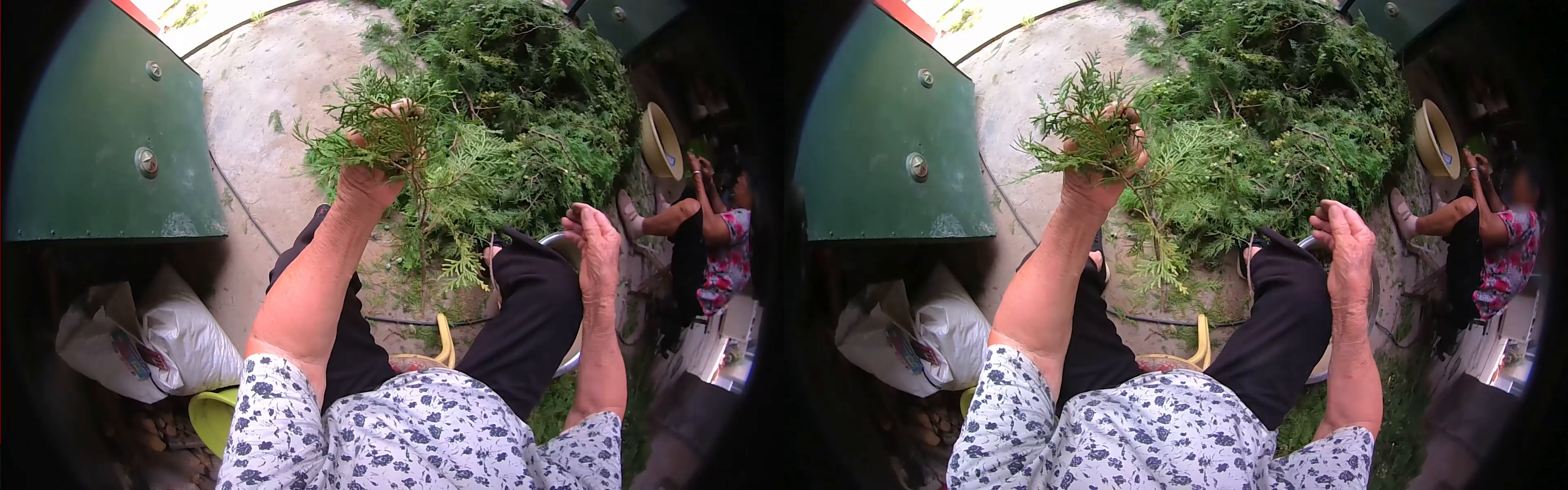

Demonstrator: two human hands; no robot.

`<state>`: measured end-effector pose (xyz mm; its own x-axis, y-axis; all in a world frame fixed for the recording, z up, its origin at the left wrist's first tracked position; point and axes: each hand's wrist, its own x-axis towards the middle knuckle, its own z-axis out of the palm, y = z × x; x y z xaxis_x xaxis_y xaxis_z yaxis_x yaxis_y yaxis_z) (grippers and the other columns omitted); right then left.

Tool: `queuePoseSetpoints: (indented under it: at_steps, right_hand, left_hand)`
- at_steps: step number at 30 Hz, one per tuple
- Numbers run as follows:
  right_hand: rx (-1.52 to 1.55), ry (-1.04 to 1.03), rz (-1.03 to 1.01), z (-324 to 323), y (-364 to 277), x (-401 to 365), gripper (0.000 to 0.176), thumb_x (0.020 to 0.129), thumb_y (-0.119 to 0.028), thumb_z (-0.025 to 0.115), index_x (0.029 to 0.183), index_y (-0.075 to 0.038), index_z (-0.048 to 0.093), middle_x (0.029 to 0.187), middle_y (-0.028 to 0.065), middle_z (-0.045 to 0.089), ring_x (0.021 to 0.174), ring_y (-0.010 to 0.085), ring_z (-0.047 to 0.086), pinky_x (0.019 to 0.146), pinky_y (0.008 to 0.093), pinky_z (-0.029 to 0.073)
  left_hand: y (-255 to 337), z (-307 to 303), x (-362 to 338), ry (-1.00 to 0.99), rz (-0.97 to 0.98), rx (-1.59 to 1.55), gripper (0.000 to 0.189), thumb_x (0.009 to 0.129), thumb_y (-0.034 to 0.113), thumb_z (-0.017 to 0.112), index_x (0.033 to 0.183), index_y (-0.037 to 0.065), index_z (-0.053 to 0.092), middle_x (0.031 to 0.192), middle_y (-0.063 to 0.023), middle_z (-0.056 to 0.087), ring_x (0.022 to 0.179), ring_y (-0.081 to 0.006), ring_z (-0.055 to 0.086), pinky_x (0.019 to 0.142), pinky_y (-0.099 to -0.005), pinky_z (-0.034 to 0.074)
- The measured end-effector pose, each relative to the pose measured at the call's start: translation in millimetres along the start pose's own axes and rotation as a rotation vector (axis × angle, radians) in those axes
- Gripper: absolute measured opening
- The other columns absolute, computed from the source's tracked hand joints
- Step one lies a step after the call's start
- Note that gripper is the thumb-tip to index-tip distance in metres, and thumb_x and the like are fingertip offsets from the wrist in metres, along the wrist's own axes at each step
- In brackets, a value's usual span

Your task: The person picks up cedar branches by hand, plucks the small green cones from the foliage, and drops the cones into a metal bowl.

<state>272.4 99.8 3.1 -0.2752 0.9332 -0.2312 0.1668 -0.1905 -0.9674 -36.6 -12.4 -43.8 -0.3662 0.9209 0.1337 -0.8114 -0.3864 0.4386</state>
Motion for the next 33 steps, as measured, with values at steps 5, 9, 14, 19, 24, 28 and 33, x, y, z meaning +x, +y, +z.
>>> queuePoseSetpoints:
  at_steps: [5,9,14,19,24,28,33]
  right_hand:
    - [0.172,-0.423,0.666,133,25,-7,0.046,0.087,-0.042,0.055,0.106,0.000,0.056,0.094,0.0107,0.062,0.089,0.0204,0.060,0.074,0.0323,0.048]
    - [0.566,-0.500,0.512,167,80,14,0.038,0.086,-0.032,0.058,0.107,-0.001,0.052,0.091,0.0077,0.060,0.089,0.0200,0.059,0.073,0.0334,0.049]
    - [0.524,-0.402,0.424,172,25,15,0.030,0.082,-0.013,0.063,0.106,-0.003,0.049,0.096,0.0069,0.058,0.081,0.0180,0.059,0.073,0.0319,0.052]
    - [0.574,-0.368,0.263,174,25,22,0.017,0.082,-0.002,0.061,0.098,-0.003,0.057,0.087,0.0035,0.061,0.074,0.0115,0.058,0.066,0.0264,0.050]
    - [0.444,-0.439,0.096,176,13,18,0.016,0.083,-0.006,0.062,0.098,-0.002,0.060,0.091,0.0036,0.064,0.076,0.0101,0.059,0.069,0.0251,0.050]
    - [0.291,-0.428,-0.051,174,5,14,0.013,0.082,-0.003,0.062,0.094,0.000,0.064,0.085,0.0014,0.064,0.074,0.0057,0.055,0.067,0.0216,0.046]
    - [0.189,-0.406,-0.210,176,6,15,0.007,0.077,0.002,0.061,0.084,0.004,0.061,0.068,0.0013,0.058,0.066,0.0050,0.048,0.061,0.0234,0.042]
  left_hand:
    - [2,8,-6,0.126,-0.005,0.015,0.076,0.064,0.053,0.071,0.122,0.010,0.049,0.117,-0.0082,0.052,0.100,-0.0255,0.050,0.067,-0.0360,0.045]
    - [3,9,-11,-0.090,0.040,-0.044,0.055,0.075,0.046,0.065,0.113,0.008,0.054,0.102,-0.0065,0.059,0.086,-0.0212,0.056,0.064,-0.0337,0.046]
    - [26,11,-9,0.139,0.036,0.256,0.023,0.088,0.023,0.052,0.099,0.004,0.056,0.072,-0.0027,0.059,0.058,-0.0147,0.055,0.054,-0.0267,0.047]
    - [51,-4,-13,0.468,0.097,0.243,0.026,0.089,0.022,0.050,0.106,0.002,0.053,0.086,-0.0080,0.060,0.076,-0.0226,0.061,0.065,-0.0320,0.051]
    - [49,2,-15,0.369,0.063,0.182,0.027,0.090,0.022,0.049,0.109,0.004,0.053,0.093,-0.0105,0.061,0.081,-0.0224,0.062,0.070,-0.0352,0.053]
    - [41,-23,-13,0.265,-0.222,0.291,0.030,0.090,0.022,0.051,0.113,0.003,0.053,0.097,-0.0103,0.060,0.083,-0.0211,0.062,0.072,-0.0358,0.053]
    - [34,36,5,0.096,-0.375,1.090,0.035,0.075,0.016,0.073,0.104,0.003,0.061,0.086,-0.0018,0.065,0.076,-0.0094,0.058,0.068,-0.0268,0.048]
